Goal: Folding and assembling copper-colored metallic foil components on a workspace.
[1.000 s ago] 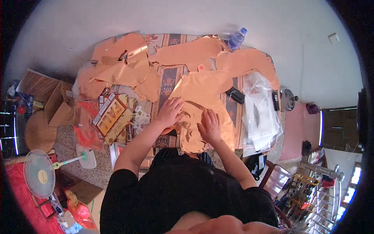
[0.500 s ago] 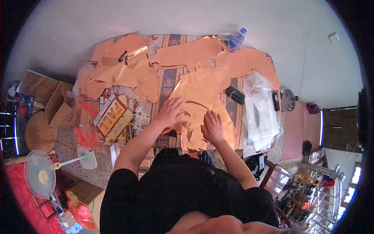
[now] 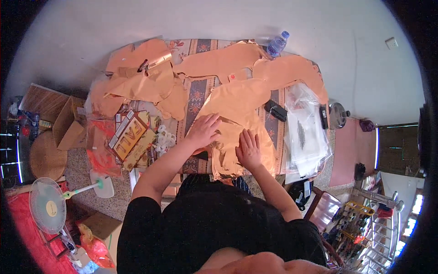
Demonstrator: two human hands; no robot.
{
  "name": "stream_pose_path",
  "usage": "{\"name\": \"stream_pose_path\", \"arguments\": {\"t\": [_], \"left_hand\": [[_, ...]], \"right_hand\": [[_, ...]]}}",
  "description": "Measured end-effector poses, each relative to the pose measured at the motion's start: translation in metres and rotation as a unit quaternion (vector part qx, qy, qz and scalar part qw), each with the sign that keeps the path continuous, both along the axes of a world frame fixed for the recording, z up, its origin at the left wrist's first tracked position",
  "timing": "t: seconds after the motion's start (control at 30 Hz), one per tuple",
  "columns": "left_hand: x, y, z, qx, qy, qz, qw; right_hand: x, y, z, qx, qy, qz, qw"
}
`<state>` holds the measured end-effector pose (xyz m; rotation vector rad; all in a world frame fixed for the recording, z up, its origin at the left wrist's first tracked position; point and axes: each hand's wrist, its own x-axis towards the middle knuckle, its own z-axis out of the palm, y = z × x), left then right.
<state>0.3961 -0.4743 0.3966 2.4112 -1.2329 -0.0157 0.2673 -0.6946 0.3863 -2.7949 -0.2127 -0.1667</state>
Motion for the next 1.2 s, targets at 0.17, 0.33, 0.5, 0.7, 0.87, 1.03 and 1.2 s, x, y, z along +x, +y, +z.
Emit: {"name": "stream_pose_path", "arguments": {"t": [0.17, 0.33, 0.5, 0.7, 0.87, 1.03, 1.2], "left_hand": [[-0.003, 0.004, -0.008, 0.023, 0.009, 0.000, 1.000], [-0.005, 0.005, -0.012, 0.019, -0.015, 0.004, 1.000], [-0.006, 0.002, -0.012, 0.030, -0.003, 0.016, 0.999], [-0.004, 0.006, -0.017, 0.025, 0.008, 0.012, 1.000], [-0.003, 0.015, -0.014, -0.019, 0.018, -0.003, 1.000], [-0.015, 0.031, -0.009, 0.000, 0.013, -0.057, 0.998], [-0.033, 0.038, -0.007, 0.003, 0.032, -0.065, 0.997]], "right_hand": [[-0.003, 0.002, -0.004, -0.023, 0.010, -0.008, 1.000], [-0.004, 0.002, -0.004, -0.031, 0.012, -0.008, 0.999], [-0.004, 0.000, 0.000, 0.007, 0.011, -0.007, 1.000], [-0.003, -0.004, 0.001, -0.011, 0.035, 0.008, 0.999], [-0.004, -0.005, -0.003, -0.021, 0.024, 0.012, 0.999], [-0.005, -0.004, -0.001, -0.020, 0.042, 0.009, 0.999], [-0.006, -0.002, 0.000, -0.022, 0.048, 0.010, 0.999]]}}
